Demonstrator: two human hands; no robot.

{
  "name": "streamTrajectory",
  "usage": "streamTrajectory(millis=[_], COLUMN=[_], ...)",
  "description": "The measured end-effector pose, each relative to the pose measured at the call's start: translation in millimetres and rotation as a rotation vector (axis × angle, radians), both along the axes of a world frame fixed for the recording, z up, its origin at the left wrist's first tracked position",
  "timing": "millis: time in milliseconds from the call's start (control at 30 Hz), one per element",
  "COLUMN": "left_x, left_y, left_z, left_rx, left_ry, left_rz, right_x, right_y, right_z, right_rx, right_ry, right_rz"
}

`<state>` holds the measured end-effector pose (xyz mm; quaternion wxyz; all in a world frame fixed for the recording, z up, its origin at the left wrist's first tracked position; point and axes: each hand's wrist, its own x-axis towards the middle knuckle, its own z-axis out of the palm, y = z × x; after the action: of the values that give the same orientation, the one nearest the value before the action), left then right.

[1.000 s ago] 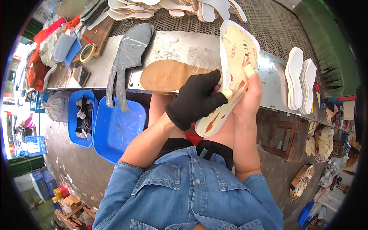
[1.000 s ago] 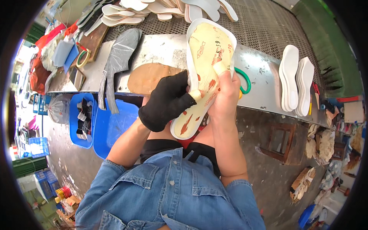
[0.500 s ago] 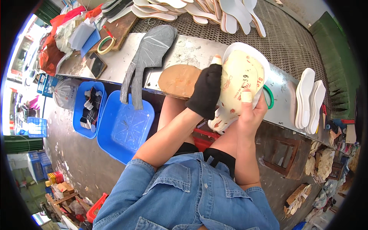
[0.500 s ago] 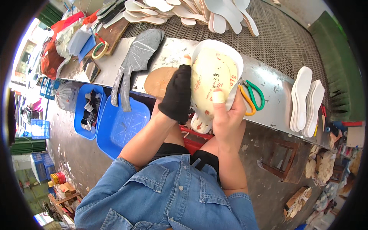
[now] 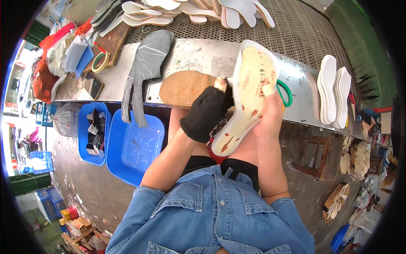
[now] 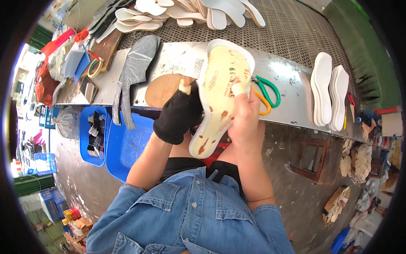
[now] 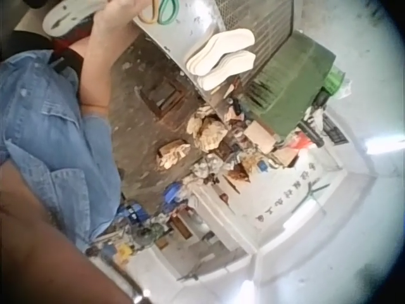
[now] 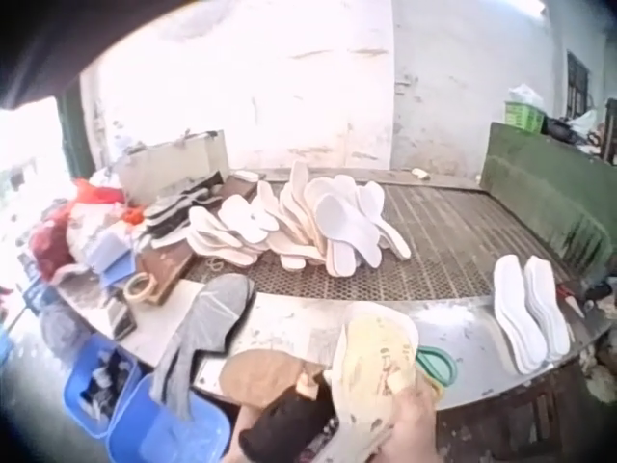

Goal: Applying adhesive and assembling various shoe components at a manufacturing workbench.

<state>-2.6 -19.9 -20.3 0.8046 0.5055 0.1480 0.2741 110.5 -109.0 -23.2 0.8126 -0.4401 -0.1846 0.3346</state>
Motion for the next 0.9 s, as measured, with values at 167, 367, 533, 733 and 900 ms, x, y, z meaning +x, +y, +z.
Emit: streamTrajectory(millis=[167, 367, 533, 733, 900], left_x=[5.9, -2.0, 8.3, -3.8, -3.4], left_y=[1.9, 20.0, 24.6, 16.6, 8.4], left_z=[10.6, 16.2, 27.7, 6.7, -5.2], left_rx=[0.629, -0.073, 0.261, 0.18, 0.353], left_ry=[0.281, 0.132, 0.319, 0.188, 0.357], left_rz=[0.267, -0.149, -0.02, -0.315, -0.316], right_x=[6.5, 24.4, 11.6, 35.4, 37.8], right_y=[0.2, -0.9, 0.9, 7.4, 19.0], right_z=[9.0, 7.0, 17.3, 11.4, 12.7], right_rx=[-0.045, 0.001, -0.083, -0.047, 0.024], right_ry=[-0.054, 0.146, -0.096, 0.1, 0.15], right_rz=[-0.01, 0.206, 0.107, 0.061, 0.019])
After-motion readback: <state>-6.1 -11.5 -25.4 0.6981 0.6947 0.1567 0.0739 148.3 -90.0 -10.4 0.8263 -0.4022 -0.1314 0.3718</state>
